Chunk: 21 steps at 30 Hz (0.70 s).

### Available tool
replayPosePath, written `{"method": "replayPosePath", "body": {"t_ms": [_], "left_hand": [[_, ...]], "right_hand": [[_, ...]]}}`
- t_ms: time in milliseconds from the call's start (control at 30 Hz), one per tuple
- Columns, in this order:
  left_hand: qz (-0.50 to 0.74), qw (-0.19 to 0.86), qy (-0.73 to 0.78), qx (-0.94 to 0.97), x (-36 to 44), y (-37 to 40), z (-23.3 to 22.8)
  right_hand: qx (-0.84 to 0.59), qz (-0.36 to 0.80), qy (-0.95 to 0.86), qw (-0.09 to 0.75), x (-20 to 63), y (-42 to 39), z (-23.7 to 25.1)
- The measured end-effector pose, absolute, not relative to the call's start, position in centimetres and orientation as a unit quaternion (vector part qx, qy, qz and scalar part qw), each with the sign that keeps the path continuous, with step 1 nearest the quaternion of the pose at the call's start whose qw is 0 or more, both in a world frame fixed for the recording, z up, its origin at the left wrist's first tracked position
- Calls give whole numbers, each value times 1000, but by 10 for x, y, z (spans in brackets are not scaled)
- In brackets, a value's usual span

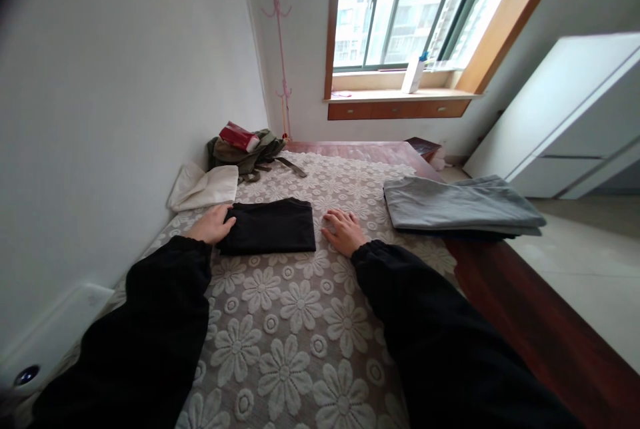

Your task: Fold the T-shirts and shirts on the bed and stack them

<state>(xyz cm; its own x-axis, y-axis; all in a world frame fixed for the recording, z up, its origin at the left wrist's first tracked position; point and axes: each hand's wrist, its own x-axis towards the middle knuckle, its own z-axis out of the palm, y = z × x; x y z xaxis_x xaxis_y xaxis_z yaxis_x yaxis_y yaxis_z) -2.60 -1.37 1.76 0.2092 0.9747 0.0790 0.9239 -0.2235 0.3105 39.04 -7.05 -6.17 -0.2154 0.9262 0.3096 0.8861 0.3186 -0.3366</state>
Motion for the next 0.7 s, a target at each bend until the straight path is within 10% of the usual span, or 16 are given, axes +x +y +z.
{"method": "replayPosePath", "body": {"t_ms": [367, 700], "left_hand": [[173, 70, 652, 735, -61, -48, -20], [188, 110, 660, 719, -39, -57, -16]], "right_hand": [[-532, 58, -796, 283, 371, -80, -27], [-494, 183, -833, 170, 162, -81, 23]]}}
